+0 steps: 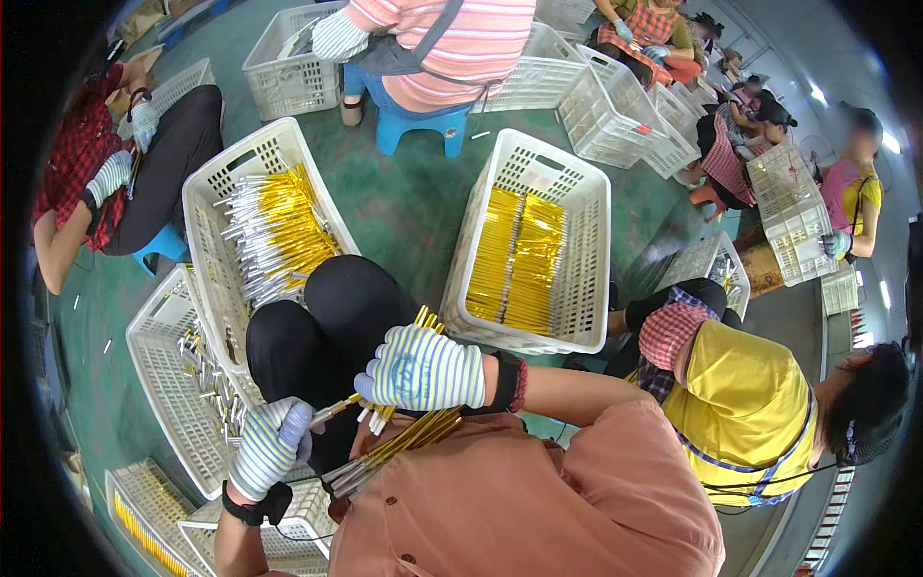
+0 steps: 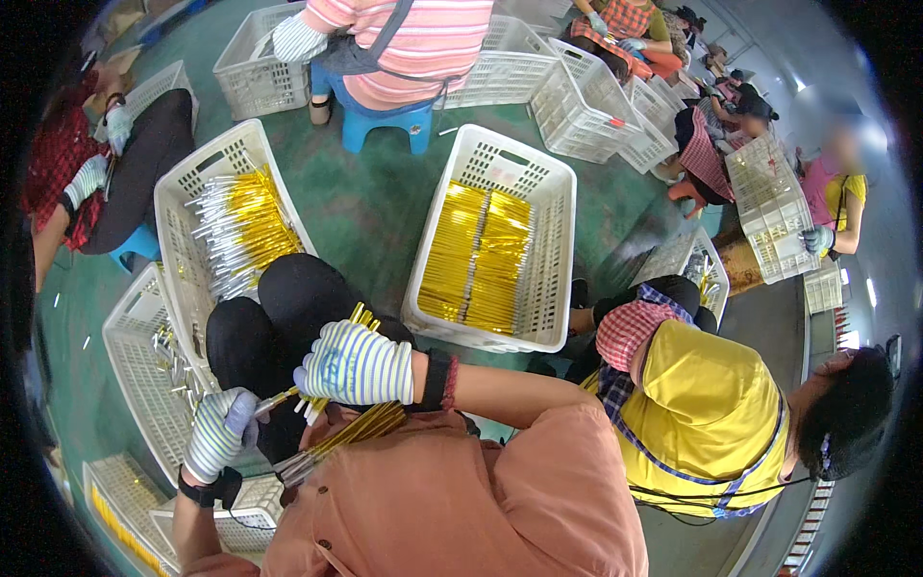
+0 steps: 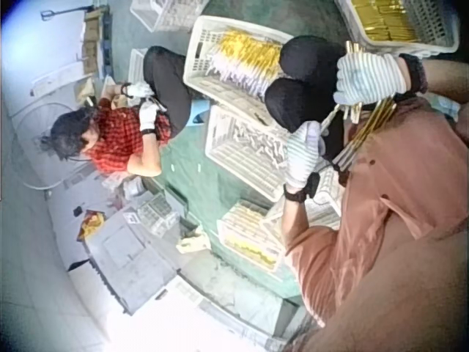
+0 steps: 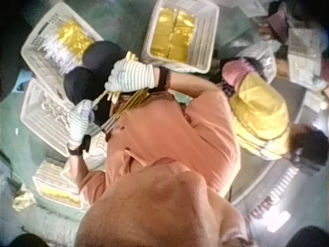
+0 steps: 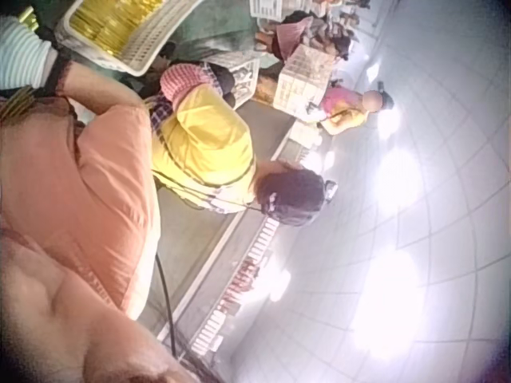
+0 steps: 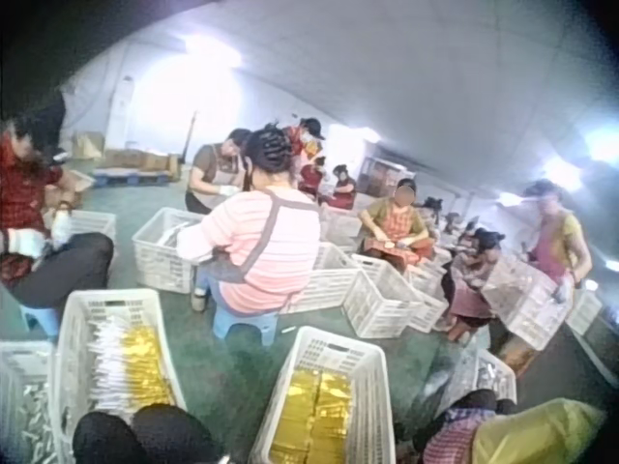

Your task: Sorting and inspecting small gold-colored tubes into plastic baskets in a factory environment.

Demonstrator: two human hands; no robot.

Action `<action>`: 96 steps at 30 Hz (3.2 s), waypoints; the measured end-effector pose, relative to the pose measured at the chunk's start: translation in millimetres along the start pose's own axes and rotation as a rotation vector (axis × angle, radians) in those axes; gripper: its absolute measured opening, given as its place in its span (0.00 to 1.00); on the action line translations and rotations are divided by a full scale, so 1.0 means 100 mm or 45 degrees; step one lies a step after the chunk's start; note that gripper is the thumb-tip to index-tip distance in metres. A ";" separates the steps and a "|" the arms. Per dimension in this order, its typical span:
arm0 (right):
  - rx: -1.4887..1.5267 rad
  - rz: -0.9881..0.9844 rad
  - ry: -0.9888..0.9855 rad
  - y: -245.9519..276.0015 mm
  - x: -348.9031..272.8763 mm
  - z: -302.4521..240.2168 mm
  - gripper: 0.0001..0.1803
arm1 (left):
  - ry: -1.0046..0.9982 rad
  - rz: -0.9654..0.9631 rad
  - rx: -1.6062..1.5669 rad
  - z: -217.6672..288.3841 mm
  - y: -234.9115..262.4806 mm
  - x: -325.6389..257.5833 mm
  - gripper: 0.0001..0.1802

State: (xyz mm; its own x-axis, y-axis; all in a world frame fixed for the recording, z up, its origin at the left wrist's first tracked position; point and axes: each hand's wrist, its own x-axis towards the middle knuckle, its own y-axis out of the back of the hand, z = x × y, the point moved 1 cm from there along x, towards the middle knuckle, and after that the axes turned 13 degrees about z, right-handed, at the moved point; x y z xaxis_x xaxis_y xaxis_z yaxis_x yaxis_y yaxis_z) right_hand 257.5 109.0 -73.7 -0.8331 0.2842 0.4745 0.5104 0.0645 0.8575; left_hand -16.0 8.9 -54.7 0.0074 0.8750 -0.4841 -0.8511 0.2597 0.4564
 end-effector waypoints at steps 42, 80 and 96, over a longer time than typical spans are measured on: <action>0.337 0.045 -0.480 -0.21 -0.12 0.08 0.13 | -1.100 0.484 0.924 0.25 -0.42 0.31 0.13; -0.168 0.131 0.187 -0.59 0.13 -0.74 0.10 | -0.172 -0.431 -0.140 -0.57 0.04 -0.07 0.20; -0.203 0.073 0.168 -0.50 0.07 -0.72 0.09 | -0.185 -0.423 -0.199 -0.49 0.09 -0.07 0.24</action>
State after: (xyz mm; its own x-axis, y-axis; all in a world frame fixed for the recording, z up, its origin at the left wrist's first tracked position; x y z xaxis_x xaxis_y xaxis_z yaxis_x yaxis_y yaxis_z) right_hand 210.5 38.5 -99.2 -0.8296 0.1545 0.5366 0.5266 -0.1030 0.8438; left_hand -49.9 -14.9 -83.6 0.3609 0.8052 -0.4706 -0.8594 0.4831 0.1675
